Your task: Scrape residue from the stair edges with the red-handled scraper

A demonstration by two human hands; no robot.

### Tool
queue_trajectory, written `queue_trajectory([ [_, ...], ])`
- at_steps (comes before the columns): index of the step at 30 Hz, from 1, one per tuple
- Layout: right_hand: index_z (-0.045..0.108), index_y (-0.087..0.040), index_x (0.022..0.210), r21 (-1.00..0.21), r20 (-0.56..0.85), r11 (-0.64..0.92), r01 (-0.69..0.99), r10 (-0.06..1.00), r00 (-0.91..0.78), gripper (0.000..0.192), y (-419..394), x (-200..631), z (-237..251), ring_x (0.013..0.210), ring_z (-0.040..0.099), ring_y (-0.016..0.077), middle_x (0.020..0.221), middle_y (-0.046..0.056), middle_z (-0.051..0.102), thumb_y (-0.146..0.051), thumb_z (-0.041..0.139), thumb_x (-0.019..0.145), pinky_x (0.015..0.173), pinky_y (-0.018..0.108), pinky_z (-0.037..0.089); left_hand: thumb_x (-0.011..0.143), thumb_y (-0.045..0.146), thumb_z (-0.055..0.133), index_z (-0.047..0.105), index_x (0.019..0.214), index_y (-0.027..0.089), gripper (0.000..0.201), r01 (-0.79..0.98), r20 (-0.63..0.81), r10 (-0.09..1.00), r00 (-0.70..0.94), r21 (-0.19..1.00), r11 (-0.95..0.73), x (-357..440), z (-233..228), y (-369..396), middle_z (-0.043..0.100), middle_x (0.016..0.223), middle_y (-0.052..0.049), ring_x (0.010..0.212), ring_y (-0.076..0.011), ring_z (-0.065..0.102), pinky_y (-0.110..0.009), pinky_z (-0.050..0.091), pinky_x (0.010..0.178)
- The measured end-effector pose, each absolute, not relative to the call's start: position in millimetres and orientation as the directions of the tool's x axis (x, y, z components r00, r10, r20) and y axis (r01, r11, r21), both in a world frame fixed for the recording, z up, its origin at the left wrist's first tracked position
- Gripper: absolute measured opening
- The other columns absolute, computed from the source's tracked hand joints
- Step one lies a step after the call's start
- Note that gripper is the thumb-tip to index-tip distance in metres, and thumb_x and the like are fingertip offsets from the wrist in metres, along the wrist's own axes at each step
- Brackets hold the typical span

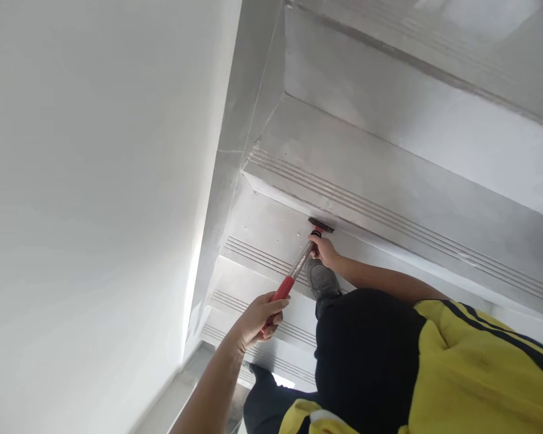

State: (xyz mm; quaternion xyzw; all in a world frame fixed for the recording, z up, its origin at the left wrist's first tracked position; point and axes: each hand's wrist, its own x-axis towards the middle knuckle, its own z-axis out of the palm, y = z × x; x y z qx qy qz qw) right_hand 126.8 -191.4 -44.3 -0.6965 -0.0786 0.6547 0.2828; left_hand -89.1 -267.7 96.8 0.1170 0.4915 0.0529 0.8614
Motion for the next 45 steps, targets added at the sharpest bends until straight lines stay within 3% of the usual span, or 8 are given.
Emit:
queue_trajectory([
  [5,0.045,-0.017,0.056,-0.529,-0.830,-0.783,-0.327,0.558,0.005,0.030,-188.5,120.1,-24.7,0.035,0.038,0.0059,0.045,-0.003,0.047,-0.036,0.065,0.066,0.033,0.019,0.023,0.080,0.038,0.057,0.044,0.110,0.016,0.039,0.011,-0.827,0.219,0.517,0.262,0.965,-105.4,124.1,-269.3,0.046,0.052,0.009,0.029,-0.0003,0.028,-0.013,0.018,0.027],
  [11,0.043,-0.017,0.053,-0.489,-0.871,-0.839,-0.237,0.482,0.091,0.027,-180.3,111.9,-36.2,0.034,0.036,0.0065,0.041,-0.003,0.044,-0.031,0.058,0.071,0.033,0.020,0.023,0.077,0.035,0.059,0.045,0.107,0.013,0.039,0.063,-0.866,0.239,0.439,0.295,0.953,-94.4,107.8,-269.5,0.045,0.051,0.009,0.031,-0.0014,0.032,-0.014,0.021,0.028],
  [18,0.046,-0.017,0.057,-0.596,-0.771,-0.742,-0.307,0.635,-0.040,0.029,-184.3,107.1,1.0,0.036,0.037,0.0059,0.046,-0.003,0.048,-0.036,0.066,0.066,0.035,0.020,0.024,0.080,0.037,0.058,0.047,0.101,0.016,0.032,0.060,-0.841,0.235,0.488,0.301,0.952,-122.5,146.9,-278.0,0.046,0.054,0.008,0.030,-0.0003,0.031,-0.015,0.019,0.028],
  [23,0.043,-0.018,0.053,-0.567,-0.824,-0.803,-0.185,0.555,0.115,0.029,-172.6,95.2,-43.4,0.034,0.035,0.0065,0.041,-0.003,0.044,-0.035,0.060,0.071,0.032,0.021,0.022,0.077,0.030,0.058,0.045,0.106,0.014,0.036,0.117,-0.866,0.257,0.428,0.335,0.935,-111.0,98.9,-260.7,0.045,0.050,0.009,0.031,-0.0012,0.031,-0.015,0.019,0.029],
  [26,0.042,-0.018,0.053,-0.554,-0.832,-0.817,-0.162,0.537,0.139,0.029,-172.1,90.0,-43.7,0.033,0.035,0.0064,0.041,-0.003,0.044,-0.033,0.058,0.072,0.032,0.021,0.022,0.075,0.031,0.060,0.046,0.105,0.014,0.037,0.116,-0.865,0.266,0.425,0.343,0.932,-114.7,93.2,-263.6,0.045,0.050,0.010,0.031,-0.0015,0.031,-0.015,0.020,0.029],
  [32,0.047,-0.018,0.059,-0.589,-0.753,-0.744,-0.317,0.647,-0.120,0.029,-175.1,97.4,21.2,0.038,0.037,0.0057,0.046,-0.003,0.046,-0.038,0.066,0.069,0.036,0.021,0.025,0.078,0.040,0.059,0.048,0.096,0.017,0.031,0.128,-0.849,0.211,0.484,0.307,0.943,-147.3,161.5,-267.6,0.044,0.051,0.009,0.028,-0.0005,0.029,-0.016,0.016,0.027],
  [40,0.040,-0.019,0.053,-0.473,-0.869,-0.835,-0.280,0.494,-0.006,0.029,-163.9,90.7,-45.8,0.034,0.033,0.0057,0.040,-0.004,0.041,-0.030,0.058,0.072,0.034,0.021,0.020,0.078,0.031,0.056,0.047,0.099,0.015,0.029,0.152,-0.856,0.271,0.440,0.368,0.917,-119.5,93.7,-249.9,0.046,0.051,0.009,0.031,-0.0013,0.031,-0.015,0.020,0.029],
  [45,0.042,-0.018,0.053,-0.493,-0.788,-0.795,-0.354,0.580,-0.204,0.030,-167.3,92.1,5.7,0.034,0.032,0.0052,0.041,-0.004,0.042,-0.033,0.062,0.071,0.036,0.022,0.022,0.081,0.039,0.055,0.047,0.091,0.018,0.025,0.153,-0.837,0.259,0.481,0.372,0.916,-150.3,144.7,-266.5,0.046,0.054,0.008,0.031,-0.0009,0.034,-0.016,0.021,0.030],
])
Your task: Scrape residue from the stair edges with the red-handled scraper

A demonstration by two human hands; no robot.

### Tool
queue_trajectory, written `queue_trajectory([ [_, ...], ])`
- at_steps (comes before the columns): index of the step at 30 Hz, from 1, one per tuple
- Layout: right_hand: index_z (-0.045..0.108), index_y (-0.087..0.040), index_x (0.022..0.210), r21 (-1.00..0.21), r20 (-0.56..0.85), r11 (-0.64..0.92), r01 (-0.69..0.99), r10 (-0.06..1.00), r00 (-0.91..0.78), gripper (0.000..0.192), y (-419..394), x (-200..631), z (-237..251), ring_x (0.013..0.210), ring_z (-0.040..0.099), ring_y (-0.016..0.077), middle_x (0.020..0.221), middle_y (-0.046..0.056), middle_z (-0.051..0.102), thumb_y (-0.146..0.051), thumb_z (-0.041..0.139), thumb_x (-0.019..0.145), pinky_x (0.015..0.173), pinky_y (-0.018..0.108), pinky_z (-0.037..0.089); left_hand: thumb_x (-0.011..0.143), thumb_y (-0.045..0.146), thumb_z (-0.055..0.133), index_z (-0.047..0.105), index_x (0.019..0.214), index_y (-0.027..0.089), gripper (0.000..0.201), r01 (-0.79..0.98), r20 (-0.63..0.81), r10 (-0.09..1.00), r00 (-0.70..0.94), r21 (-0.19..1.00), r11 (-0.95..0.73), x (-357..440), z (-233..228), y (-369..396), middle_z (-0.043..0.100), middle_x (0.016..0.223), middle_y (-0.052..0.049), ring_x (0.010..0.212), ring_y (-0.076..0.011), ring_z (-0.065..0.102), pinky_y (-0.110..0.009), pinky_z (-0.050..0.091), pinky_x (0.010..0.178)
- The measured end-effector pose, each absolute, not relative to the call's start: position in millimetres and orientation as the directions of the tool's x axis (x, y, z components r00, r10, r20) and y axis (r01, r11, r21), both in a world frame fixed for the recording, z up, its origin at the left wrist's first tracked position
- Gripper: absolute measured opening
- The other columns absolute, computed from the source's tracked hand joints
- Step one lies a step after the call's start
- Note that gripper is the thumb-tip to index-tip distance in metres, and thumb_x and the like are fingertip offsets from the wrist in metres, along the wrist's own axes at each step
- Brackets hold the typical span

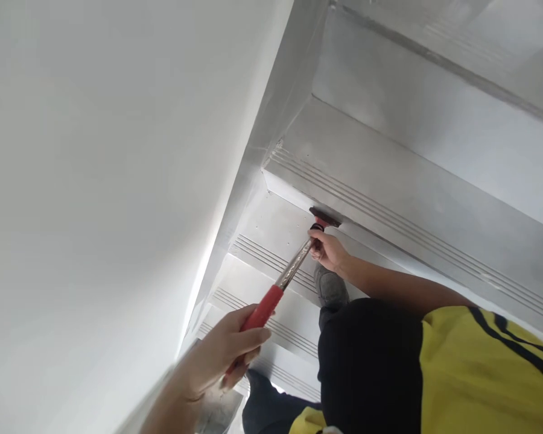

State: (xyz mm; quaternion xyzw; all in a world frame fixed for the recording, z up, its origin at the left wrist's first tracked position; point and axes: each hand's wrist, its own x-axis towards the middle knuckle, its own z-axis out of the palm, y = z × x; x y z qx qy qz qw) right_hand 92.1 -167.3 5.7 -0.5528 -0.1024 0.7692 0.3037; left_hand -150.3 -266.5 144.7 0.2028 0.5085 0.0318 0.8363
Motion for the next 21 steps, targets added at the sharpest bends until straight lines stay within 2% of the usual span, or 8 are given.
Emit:
queue_trajectory([
  [3,0.045,-0.018,0.055,-0.515,-0.754,-0.770,-0.377,0.616,-0.229,0.028,-164.2,90.9,17.6,0.036,0.037,0.0063,0.044,-0.002,0.047,-0.033,0.063,0.070,0.037,0.023,0.025,0.082,0.040,0.054,0.046,0.087,0.018,0.024,0.180,-0.826,0.244,0.509,0.380,0.908,-158.6,157.9,-260.1,0.047,0.054,0.008,0.030,-0.0009,0.033,-0.016,0.020,0.030],
  [8,0.038,-0.019,0.054,-0.455,-0.877,-0.799,-0.393,0.478,0.042,0.024,-161.8,80.2,-37.2,0.037,0.036,0.0062,0.042,-0.005,0.041,-0.023,0.058,0.068,0.037,0.020,0.027,0.077,0.036,0.059,0.046,0.090,0.016,0.027,0.229,-0.844,0.313,0.436,0.440,0.868,-126.8,97.5,-253.7,0.049,0.052,0.007,0.033,-0.0034,0.037,-0.017,0.025,0.031],
  [10,0.038,-0.019,0.055,-0.454,-0.879,-0.801,-0.391,0.474,0.050,0.024,-164.5,76.7,-45.1,0.038,0.035,0.0060,0.042,-0.005,0.040,-0.022,0.058,0.068,0.037,0.020,0.027,0.076,0.038,0.059,0.048,0.092,0.015,0.030,0.250,-0.850,0.328,0.413,0.452,0.856,-124.3,84.7,-260.9,0.048,0.050,0.007,0.033,-0.0045,0.037,-0.018,0.026,0.031],
  [12,0.040,-0.019,0.056,-0.483,-0.852,-0.791,-0.377,0.523,-0.007,0.025,-167.7,75.2,-30.8,0.040,0.037,0.0062,0.044,-0.004,0.042,-0.025,0.061,0.068,0.038,0.020,0.028,0.075,0.042,0.058,0.051,0.101,0.014,0.038,0.273,-0.862,0.359,0.359,0.464,0.842,-135.8,95.2,-271.3,0.047,0.049,0.007,0.033,-0.0052,0.036,-0.018,0.027,0.032],
  [14,0.043,-0.018,0.058,-0.543,-0.788,-0.753,-0.372,0.610,-0.086,0.026,-167.8,74.2,-2.8,0.042,0.039,0.0066,0.047,-0.003,0.045,-0.029,0.065,0.067,0.040,0.021,0.030,0.075,0.048,0.057,0.050,0.115,0.017,0.050,0.325,-0.879,0.424,0.219,0.476,0.817,-155.3,122.8,-279.0,0.052,0.052,0.006,0.035,-0.0065,0.038,-0.020,0.031,0.035],
  [16,0.047,-0.018,0.062,-0.579,-0.723,-0.715,-0.391,0.672,-0.159,0.026,-163.2,72.2,21.0,0.046,0.043,0.0070,0.052,-0.002,0.048,-0.031,0.068,0.066,0.042,0.021,0.032,0.072,0.050,0.061,0.055,0.115,0.024,0.050,0.446,-0.829,0.558,-0.040,0.485,0.752,-170.6,150.9,-279.9,0.061,0.066,0.002,0.046,-0.0100,0.049,-0.022,0.038,0.042],
  [18,0.048,-0.017,0.064,-0.545,-0.729,-0.720,-0.429,0.660,-0.181,0.024,-155.3,69.4,25.2,0.046,0.044,0.0065,0.054,-0.002,0.050,-0.029,0.069,0.066,0.042,0.020,0.032,0.069,0.049,0.064,0.062,0.108,0.027,0.045,0.538,-0.716,0.678,-0.168,0.510,0.671,-171.3,163.5,-273.8,0.067,0.078,-0.001,0.062,-0.0163,0.059,-0.025,0.045,0.053],
  [21,0.045,-0.017,0.060,-0.448,-0.819,-0.770,-0.455,0.557,-0.136,0.021,-143.0,65.3,-6.5,0.041,0.041,0.0055,0.049,-0.003,0.047,-0.023,0.064,0.068,0.039,0.019,0.031,0.070,0.047,0.063,0.065,0.106,0.026,0.042,0.603,-0.604,0.780,-0.162,0.565,0.563,-148.5,144.8,-259.7,0.069,0.082,-0.003,0.070,-0.0215,0.061,-0.031,0.047,0.063],
])
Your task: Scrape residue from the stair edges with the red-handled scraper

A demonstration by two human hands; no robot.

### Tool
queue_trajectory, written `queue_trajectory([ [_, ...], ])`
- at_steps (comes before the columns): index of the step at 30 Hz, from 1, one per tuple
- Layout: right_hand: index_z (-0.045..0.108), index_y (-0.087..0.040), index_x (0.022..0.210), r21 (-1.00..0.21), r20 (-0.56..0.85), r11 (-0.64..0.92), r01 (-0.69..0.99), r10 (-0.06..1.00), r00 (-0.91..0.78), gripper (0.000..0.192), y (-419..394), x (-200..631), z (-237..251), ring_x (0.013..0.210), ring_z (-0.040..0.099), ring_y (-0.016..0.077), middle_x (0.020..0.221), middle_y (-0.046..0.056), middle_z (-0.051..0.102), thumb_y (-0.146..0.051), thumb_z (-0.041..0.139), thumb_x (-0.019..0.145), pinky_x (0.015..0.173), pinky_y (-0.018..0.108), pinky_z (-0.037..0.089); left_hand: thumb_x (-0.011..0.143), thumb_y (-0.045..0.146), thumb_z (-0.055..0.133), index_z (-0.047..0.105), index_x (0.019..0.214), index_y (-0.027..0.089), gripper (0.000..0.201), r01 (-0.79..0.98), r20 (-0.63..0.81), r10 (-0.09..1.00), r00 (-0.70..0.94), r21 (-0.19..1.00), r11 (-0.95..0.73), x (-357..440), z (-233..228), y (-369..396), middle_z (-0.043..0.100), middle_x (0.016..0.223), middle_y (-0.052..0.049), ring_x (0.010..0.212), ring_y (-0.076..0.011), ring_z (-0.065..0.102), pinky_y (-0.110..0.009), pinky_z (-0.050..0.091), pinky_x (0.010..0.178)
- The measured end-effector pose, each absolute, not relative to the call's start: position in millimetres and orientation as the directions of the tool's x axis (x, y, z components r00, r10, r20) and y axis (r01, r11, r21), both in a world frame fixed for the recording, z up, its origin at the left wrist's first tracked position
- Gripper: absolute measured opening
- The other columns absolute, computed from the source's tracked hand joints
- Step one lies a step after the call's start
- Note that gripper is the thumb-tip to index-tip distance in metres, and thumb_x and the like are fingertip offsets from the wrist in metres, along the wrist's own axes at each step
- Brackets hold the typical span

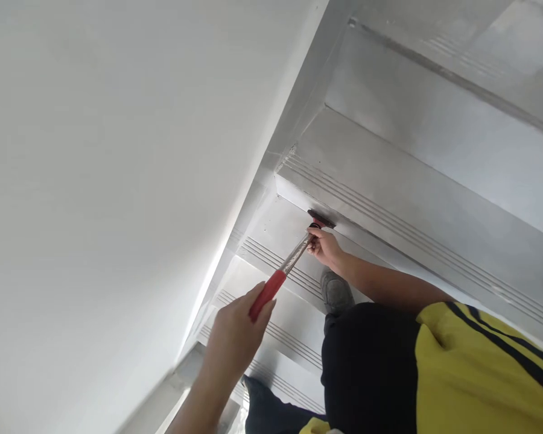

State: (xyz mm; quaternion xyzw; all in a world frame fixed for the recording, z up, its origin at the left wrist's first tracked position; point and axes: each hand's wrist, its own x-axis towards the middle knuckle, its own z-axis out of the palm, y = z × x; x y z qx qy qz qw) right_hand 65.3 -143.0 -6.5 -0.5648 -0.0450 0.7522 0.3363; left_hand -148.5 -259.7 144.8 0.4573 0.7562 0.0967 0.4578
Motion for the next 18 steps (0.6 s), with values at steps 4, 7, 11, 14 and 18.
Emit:
queue_trajectory([
  [4,0.042,-0.018,0.057,-0.412,-0.867,-0.831,-0.374,0.483,-0.118,0.022,-137.9,59.9,-41.5,0.039,0.039,0.0061,0.045,-0.004,0.044,-0.021,0.059,0.070,0.036,0.020,0.028,0.073,0.045,0.060,0.067,0.105,0.023,0.039,0.582,-0.600,0.782,-0.165,0.581,0.569,-133.4,108.9,-257.1,0.070,0.079,-0.004,0.070,-0.0224,0.062,-0.034,0.047,0.067],
  [7,0.044,-0.018,0.060,-0.438,-0.813,-0.804,-0.402,0.546,-0.205,0.022,-141.1,58.4,-17.8,0.041,0.041,0.0061,0.048,-0.004,0.047,-0.023,0.064,0.068,0.038,0.020,0.030,0.069,0.046,0.065,0.068,0.102,0.025,0.039,0.516,-0.547,0.802,-0.240,0.628,0.583,-149.2,126.3,-269.5,0.071,0.086,-0.003,0.076,-0.0226,0.062,-0.033,0.049,0.070],
  [11,0.047,-0.017,0.065,-0.467,-0.735,-0.756,-0.458,0.620,-0.274,0.024,-138.6,56.5,15.8,0.045,0.044,0.0061,0.054,-0.003,0.051,-0.027,0.069,0.066,0.042,0.020,0.033,0.064,0.049,0.069,0.069,0.095,0.030,0.036,0.576,-0.482,0.810,-0.335,0.575,0.581,-164.7,161.7,-270.6,0.071,0.084,0.001,0.077,-0.0215,0.062,-0.029,0.050,0.066],
  [14,0.045,-0.017,0.061,-0.441,-0.799,-0.797,-0.413,0.558,-0.223,0.023,-134.0,52.8,-5.9,0.041,0.042,0.0062,0.049,-0.003,0.048,-0.025,0.066,0.068,0.038,0.021,0.031,0.066,0.046,0.067,0.069,0.094,0.027,0.034,0.568,-0.516,0.805,-0.293,0.584,0.580,-155.8,142.7,-261.7,0.070,0.080,0.000,0.072,-0.0206,0.062,-0.028,0.049,0.062],
  [18,0.042,-0.018,0.057,-0.434,-0.855,-0.830,-0.349,0.502,-0.132,0.023,-133.1,46.8,-41.1,0.038,0.039,0.0060,0.045,-0.004,0.044,-0.023,0.060,0.071,0.036,0.020,0.029,0.070,0.041,0.066,0.068,0.095,0.024,0.031,0.537,-0.530,0.814,-0.236,0.627,0.564,-144.9,101.7,-263.1,0.070,0.079,-0.002,0.070,-0.0200,0.063,-0.028,0.049,0.064],
])
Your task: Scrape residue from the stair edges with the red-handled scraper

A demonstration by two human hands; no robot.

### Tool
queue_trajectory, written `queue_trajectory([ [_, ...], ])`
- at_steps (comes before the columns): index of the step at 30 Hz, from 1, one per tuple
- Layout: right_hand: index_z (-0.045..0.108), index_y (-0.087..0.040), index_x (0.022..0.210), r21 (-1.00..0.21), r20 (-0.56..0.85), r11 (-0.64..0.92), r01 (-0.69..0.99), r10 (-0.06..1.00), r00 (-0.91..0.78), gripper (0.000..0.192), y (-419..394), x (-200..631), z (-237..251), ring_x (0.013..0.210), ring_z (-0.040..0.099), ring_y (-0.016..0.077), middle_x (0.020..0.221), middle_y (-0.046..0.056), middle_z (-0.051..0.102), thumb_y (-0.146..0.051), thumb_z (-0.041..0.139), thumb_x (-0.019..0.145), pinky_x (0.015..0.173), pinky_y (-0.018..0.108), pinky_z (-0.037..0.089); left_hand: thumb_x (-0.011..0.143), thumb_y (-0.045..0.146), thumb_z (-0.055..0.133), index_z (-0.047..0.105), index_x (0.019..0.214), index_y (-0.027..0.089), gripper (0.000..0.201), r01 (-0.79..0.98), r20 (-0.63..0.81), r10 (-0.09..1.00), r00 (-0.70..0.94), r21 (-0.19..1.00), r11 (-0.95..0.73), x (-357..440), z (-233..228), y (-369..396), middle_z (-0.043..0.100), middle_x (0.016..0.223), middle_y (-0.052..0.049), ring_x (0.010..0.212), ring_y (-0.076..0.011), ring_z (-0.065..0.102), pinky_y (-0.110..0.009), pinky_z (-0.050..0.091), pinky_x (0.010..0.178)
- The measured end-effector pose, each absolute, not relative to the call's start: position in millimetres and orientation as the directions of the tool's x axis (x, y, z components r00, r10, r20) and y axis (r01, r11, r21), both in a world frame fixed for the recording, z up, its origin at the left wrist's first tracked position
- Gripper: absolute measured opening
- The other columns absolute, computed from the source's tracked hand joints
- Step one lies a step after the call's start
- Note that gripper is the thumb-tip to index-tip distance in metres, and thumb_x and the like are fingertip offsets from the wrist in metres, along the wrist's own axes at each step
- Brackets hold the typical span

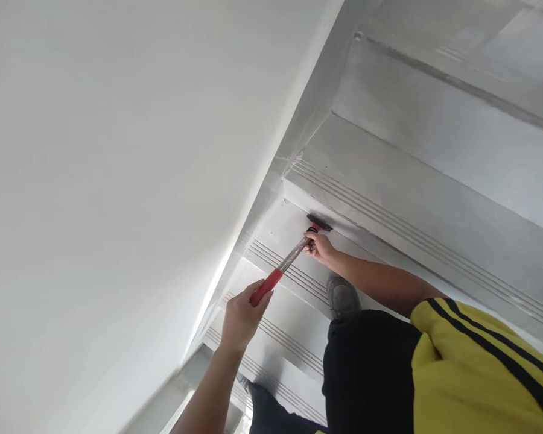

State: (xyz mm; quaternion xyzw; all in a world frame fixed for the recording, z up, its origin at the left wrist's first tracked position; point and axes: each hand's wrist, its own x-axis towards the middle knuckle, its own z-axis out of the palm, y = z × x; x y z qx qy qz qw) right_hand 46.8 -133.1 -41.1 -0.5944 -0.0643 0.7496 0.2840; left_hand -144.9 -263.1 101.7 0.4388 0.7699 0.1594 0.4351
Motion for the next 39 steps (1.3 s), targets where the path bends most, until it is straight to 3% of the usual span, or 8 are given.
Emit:
queue_trajectory([
  [4,0.043,-0.018,0.060,-0.485,-0.793,-0.795,-0.364,0.575,-0.199,0.023,-137.7,50.5,-10.9,0.041,0.041,0.0060,0.049,-0.004,0.046,-0.027,0.063,0.070,0.039,0.020,0.030,0.071,0.047,0.064,0.067,0.099,0.027,0.035,0.596,-0.464,0.847,-0.259,0.613,0.518,-155.9,128.3,-277.5,0.070,0.089,-0.001,0.078,-0.0205,0.063,-0.030,0.050,0.073],
  [8,0.047,-0.017,0.065,-0.515,-0.737,-0.778,-0.361,0.616,-0.277,0.024,-136.0,56.3,12.4,0.044,0.044,0.0068,0.054,-0.003,0.051,-0.030,0.067,0.067,0.041,0.021,0.030,0.070,0.050,0.063,0.067,0.096,0.029,0.033,0.648,-0.434,0.846,-0.311,0.555,0.523,-162.4,156.4,-275.0,0.069,0.082,0.001,0.070,-0.0187,0.061,-0.030,0.050,0.070],
  [15,0.041,-0.018,0.055,-0.487,-0.850,-0.832,-0.265,0.522,-0.076,0.024,-135.8,51.0,-52.3,0.036,0.036,0.0058,0.043,-0.004,0.044,-0.025,0.058,0.070,0.035,0.020,0.023,0.075,0.044,0.059,0.065,0.098,0.021,0.033,0.623,-0.524,0.824,-0.214,0.577,0.528,-142.2,93.9,-263.4,0.069,0.075,-0.002,0.063,-0.0173,0.060,-0.030,0.048,0.064],
  [19,0.045,-0.017,0.058,-0.492,-0.786,-0.803,-0.336,0.576,-0.226,0.025,-134.3,46.8,-7.8,0.039,0.039,0.0059,0.047,-0.003,0.047,-0.028,0.065,0.068,0.038,0.020,0.027,0.073,0.049,0.058,0.068,0.095,0.025,0.034,0.618,-0.421,0.868,-0.263,0.618,0.487,-164.4,131.9,-272.7,0.070,0.080,0.000,0.064,-0.0162,0.061,-0.028,0.048,0.062],
  [23,0.049,-0.017,0.064,-0.509,-0.696,-0.752,-0.419,0.646,-0.314,0.024,-121.8,35.9,23.7,0.044,0.045,0.0067,0.054,-0.003,0.052,-0.030,0.070,0.067,0.042,0.020,0.032,0.066,0.053,0.064,0.070,0.086,0.029,0.032,0.670,-0.333,0.872,-0.358,0.559,0.488,-185.0,164.6,-263.2,0.068,0.069,0.004,0.057,-0.0141,0.057,-0.025,0.047,0.058],
  [30,0.044,-0.018,0.056,-0.467,-0.842,-0.840,-0.275,0.518,-0.152,0.026,-104.5,16.1,-44.5,0.036,0.038,0.0070,0.042,-0.002,0.045,-0.027,0.056,0.077,0.036,0.021,0.026,0.071,0.047,0.058,0.068,0.095,0.023,0.035,0.614,-0.541,0.778,-0.320,0.506,0.605,-170.0,116.3,-226.0,0.065,0.063,0.001,0.050,-0.0131,0.054,-0.025,0.042,0.048],
  [36,0.048,-0.016,0.062,-0.542,-0.709,-0.752,-0.376,0.649,-0.275,0.026,-106.1,9.5,13.7,0.041,0.043,0.0071,0.048,-0.002,0.049,-0.034,0.064,0.073,0.038,0.020,0.029,0.063,0.053,0.066,0.070,0.087,0.028,0.035,0.597,-0.407,0.803,-0.435,0.537,0.596,-196.2,176.4,-232.2,0.068,0.072,0.003,0.061,-0.0133,0.056,-0.022,0.041,0.052],
  [39,0.047,-0.016,0.061,-0.525,-0.750,-0.772,-0.359,0.619,-0.233,0.026,-100.5,4.4,12.2,0.041,0.043,0.0073,0.047,-0.002,0.048,-0.032,0.063,0.074,0.038,0.020,0.029,0.063,0.053,0.065,0.069,0.087,0.027,0.035,0.592,-0.460,0.771,-0.440,0.497,0.634,-194.1,179.0,-217.6,0.065,0.069,0.002,0.058,-0.0127,0.054,-0.022,0.039,0.049],
])
